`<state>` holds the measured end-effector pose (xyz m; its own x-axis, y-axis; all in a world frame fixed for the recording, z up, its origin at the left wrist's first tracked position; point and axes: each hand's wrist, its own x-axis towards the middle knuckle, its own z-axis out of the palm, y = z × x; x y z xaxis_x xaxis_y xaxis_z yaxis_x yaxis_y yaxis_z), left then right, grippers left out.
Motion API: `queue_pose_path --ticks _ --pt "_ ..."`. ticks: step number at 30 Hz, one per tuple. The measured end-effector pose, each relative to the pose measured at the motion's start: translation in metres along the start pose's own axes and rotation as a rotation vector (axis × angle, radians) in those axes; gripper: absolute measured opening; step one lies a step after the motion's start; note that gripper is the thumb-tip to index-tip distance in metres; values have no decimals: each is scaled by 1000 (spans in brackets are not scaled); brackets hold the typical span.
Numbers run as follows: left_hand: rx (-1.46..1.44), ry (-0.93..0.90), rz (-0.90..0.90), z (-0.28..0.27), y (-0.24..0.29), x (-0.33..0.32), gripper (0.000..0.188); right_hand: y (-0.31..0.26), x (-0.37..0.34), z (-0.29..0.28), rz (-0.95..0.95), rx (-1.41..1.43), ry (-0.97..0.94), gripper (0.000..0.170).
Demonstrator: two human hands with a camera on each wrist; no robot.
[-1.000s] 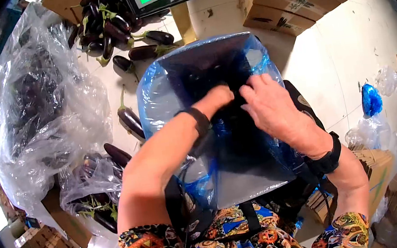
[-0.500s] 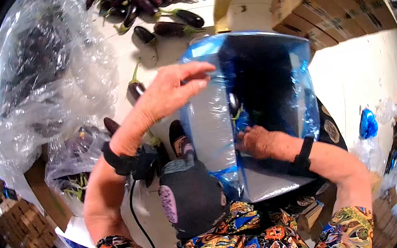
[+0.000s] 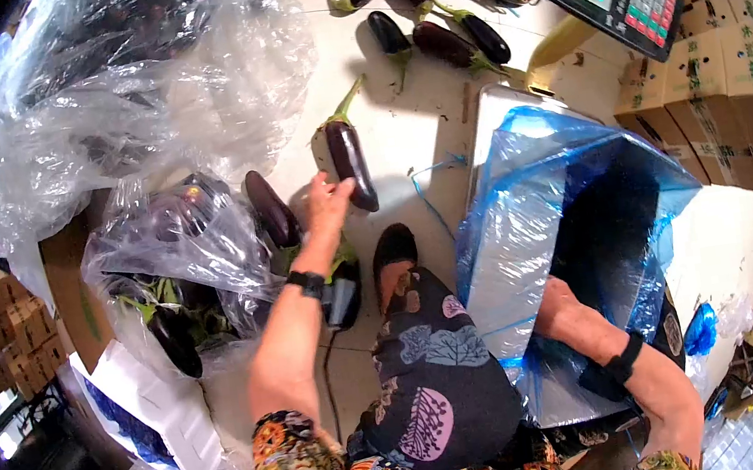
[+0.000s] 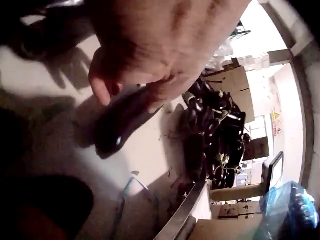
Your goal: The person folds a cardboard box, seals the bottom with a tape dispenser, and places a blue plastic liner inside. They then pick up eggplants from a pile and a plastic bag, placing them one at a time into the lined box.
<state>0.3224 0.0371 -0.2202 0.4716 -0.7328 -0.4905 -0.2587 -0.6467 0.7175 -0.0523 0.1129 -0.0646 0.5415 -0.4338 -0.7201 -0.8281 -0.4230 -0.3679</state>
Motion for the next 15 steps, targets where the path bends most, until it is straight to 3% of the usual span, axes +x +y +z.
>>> queue_pose_path --ticks 1,2,4,6,7,9,10,11,13,14,15 --pt "-2 11 69 24 -31 18 62 0 -3 -10 38 70 105 31" --pt "-3 23 136 43 -55 31 65 9 0 -5 -38 96 189 35" --pt "198 38 44 41 -4 5 72 3 0 -20 127 230 153 36" --pt "260 68 -37 51 -1 9 69 10 8 -8 -137 46 296 37" --pt "351 180 40 57 -6 11 64 13 11 0 -258 -41 367 38" --pt "21 -7 -15 50 -21 20 60 26 21 15 -67 883 256 40" --pt "-148 -107 -39 46 -24 23 58 33 23 14 -97 842 282 40" --pt "-473 -231 -222 36 -9 10 54 35 26 13 -187 574 332 39" --pt "-688 -390 -423 18 8 -6 33 39 28 13 -268 308 404 38" --pt "-820 -421 -407 21 -7 -2 25 37 24 10 -242 230 363 32" --pt "-873 -447 -288 8 23 -23 27 34 18 2 -183 199 277 27"
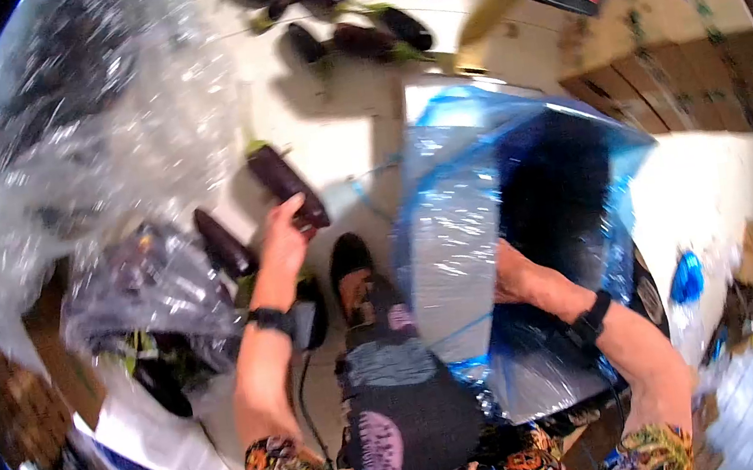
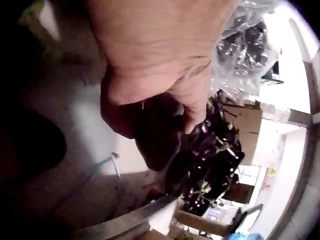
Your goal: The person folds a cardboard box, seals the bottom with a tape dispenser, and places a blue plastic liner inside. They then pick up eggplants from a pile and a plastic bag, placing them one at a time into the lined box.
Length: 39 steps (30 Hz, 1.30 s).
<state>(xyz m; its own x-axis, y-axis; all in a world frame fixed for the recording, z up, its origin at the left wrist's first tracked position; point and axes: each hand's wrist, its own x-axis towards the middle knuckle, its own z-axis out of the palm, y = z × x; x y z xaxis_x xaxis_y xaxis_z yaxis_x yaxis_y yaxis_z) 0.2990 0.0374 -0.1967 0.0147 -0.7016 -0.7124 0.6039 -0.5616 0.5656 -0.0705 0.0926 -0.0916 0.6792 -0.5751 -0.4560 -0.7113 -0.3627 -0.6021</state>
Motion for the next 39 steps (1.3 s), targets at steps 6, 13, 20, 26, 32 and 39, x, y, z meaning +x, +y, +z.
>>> queue_pose_path --ticks 6,13,20,26,32,39 --pt "348 -354 327 88 92 -86 61 -16 -43 -103 168 223 130 27" --pt "1216 -951 1152 263 121 -165 59 -76 -83 -157 132 1672 302 65" --pt "1130 -837 1130 286 78 -151 52 -67 -90 -154 489 1535 489 61" --pt "833 -491 437 179 94 -135 35 -7 -39 -106 616 1038 705 66" --pt "666 77 304 11 64 -131 33 22 2 -21 560 64 746 58" --pt "686 336 164 -110 4 -190 35 74 -11 -6 434 -83 706 80"
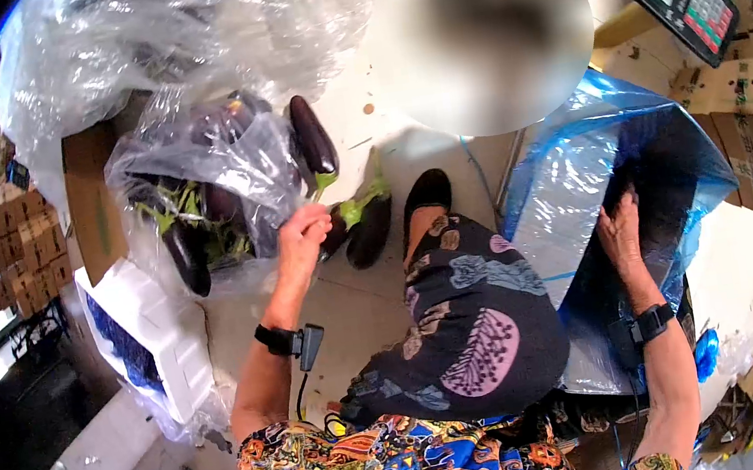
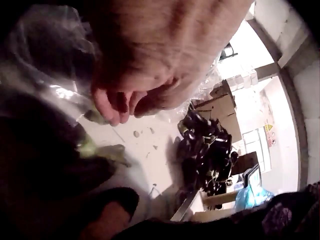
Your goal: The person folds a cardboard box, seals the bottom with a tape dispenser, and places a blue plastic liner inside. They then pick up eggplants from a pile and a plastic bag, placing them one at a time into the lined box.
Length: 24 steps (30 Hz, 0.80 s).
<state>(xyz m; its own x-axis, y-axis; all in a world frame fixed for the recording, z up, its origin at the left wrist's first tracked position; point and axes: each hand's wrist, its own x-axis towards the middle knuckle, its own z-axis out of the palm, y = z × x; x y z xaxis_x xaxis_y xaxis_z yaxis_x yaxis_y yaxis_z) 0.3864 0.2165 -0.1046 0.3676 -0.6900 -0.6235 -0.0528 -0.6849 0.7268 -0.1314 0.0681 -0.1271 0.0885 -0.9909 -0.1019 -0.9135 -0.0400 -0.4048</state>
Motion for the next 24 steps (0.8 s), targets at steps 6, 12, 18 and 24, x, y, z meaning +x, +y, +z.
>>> queue_pose_path --ticks 6,12,18,24 --pt "803 197 219 2 -63 -16 59 -8 4 -3 55 -27 -33 79" --pt "1045 162 174 25 -119 35 86 -17 8 -10 21 -52 -70 63" --pt "832 63 94 21 -71 52 73 -32 4 -20 58 -5 23 79" --pt "-7 -255 274 50 92 -1 67 -46 17 -105 266 298 -258 62"
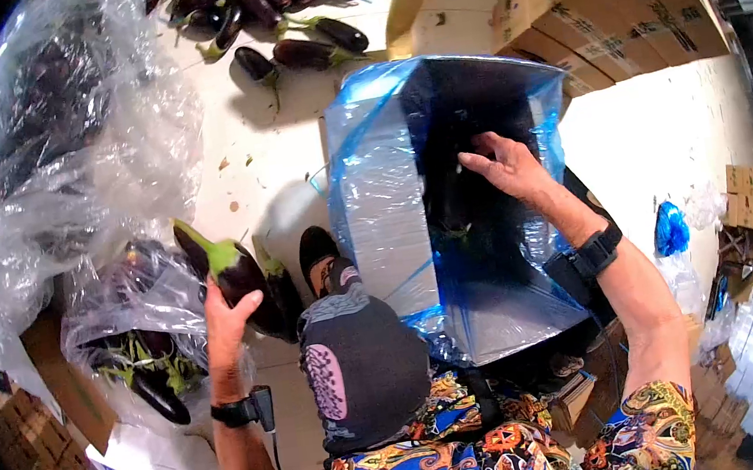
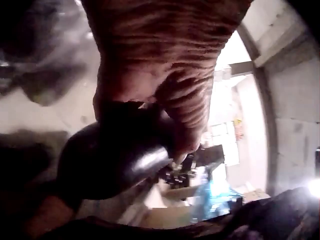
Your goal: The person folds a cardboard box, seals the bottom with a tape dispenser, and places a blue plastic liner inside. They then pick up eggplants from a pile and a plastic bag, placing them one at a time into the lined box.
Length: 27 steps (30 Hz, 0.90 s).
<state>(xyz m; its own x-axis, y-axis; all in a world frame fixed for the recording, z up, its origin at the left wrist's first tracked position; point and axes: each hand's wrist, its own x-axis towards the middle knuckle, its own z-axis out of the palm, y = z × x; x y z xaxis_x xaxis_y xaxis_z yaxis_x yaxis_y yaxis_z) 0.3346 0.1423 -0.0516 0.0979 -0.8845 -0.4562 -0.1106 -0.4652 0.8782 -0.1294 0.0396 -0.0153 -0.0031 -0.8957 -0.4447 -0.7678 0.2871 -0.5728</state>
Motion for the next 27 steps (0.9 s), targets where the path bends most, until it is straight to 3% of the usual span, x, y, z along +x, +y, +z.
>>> queue_pose_path --ticks 3,5,7,8,9,10,12,13,15,18,22,25,27 --pt "-47 -158 122 28 94 12 73 -54 -23 -33 5 363 -214 60" --pt "-47 -299 255 58 148 19 79 -105 -49 -51 -117 581 -293 65" --pt "-48 -418 319 99 206 14 80 -129 -60 -55 -336 691 -264 73" --pt "42 -516 428 117 222 18 86 -140 -66 -60 -372 778 -245 73" --pt "-34 -666 408 139 236 13 91 -152 -71 -65 -408 863 -229 73" --pt "55 -725 516 156 238 18 97 -160 -76 -70 -444 949 -215 73" --pt "502 -704 604 167 247 20 87 -145 -77 -82 -339 834 -133 75" --pt "535 -768 533 166 249 22 79 -134 -80 -84 -290 730 -119 78" --pt "593 -894 382 161 249 23 65 -120 -92 -87 -144 544 -137 88" --pt "352 -812 324 139 211 31 54 -90 -97 -69 -69 373 -77 82" --pt "124 -536 103 99 153 38 48 -55 -67 -29 13 68 -137 83" --pt "127 -375 21 65 84 38 49 -51 -41 15 58 -171 -218 87" --pt "127 -316 -106 47 29 31 49 -44 -30 42 -23 -236 -282 86"
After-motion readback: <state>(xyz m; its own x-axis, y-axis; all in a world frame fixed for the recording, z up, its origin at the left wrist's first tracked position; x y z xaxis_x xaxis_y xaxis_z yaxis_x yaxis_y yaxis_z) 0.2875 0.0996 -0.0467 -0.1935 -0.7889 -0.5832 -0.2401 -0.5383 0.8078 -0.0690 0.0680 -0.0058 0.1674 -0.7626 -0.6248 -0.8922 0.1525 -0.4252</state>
